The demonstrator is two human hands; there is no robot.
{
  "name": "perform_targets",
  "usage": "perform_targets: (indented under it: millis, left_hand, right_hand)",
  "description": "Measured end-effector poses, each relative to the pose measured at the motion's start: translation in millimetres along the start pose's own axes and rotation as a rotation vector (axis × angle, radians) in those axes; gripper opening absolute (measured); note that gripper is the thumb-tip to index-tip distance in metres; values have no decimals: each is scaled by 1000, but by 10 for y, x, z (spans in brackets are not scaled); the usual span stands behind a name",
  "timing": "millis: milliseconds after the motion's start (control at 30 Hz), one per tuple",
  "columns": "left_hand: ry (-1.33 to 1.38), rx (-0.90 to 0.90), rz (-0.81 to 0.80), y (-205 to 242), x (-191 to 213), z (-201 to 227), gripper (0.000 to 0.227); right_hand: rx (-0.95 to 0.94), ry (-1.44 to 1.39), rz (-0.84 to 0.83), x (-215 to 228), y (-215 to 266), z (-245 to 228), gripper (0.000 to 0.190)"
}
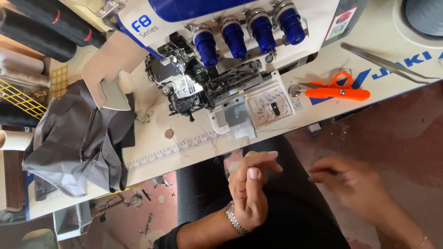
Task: Threading an industrial overlock sewing machine by guiding thread through tensioners and guides using tweezers.
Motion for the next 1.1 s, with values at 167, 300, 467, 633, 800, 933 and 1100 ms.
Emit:
perform_targets:
  millis: [167,300,467,633,800,933,1100]
  left_hand:
    - [141,-27,-35,70,2,-38,47]
    - [-83,-103,-85,162,76,-73,51]
    - [117,72,-251,135,130,-86,44]
    - [-6,97,-269,179,138,-111,24]
    - [-18,109,-303,108,118,-57,27]
    - [13,95,-327,39,115,-20,26]
    - [9,75,-346,-6,136,-19,28]
  right_hand:
    - [856,428,-60,-84,38,-1057,14]
    - [1035,485,-87,-84,-79,-1348,12]
    - [1008,469,-310,345,-79,-1279,43]
    - [417,364,-90,812,-43,-938,38]
    - [373,1656,587,800,-414,-858,34]
    - [532,1762,602,745,-580,-652,52]
    - [521,1820,725,734,-616,-646,32]
Point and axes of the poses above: each hand's wrist, its own y-axis away from the middle knuckle, its own x-axis out of the back of the hand, z = x × y, the point moved 1 cm from there along -y, towards the middle knuckle, and after that the axes turned 10 degrees about -z, right-handed, at the moved point
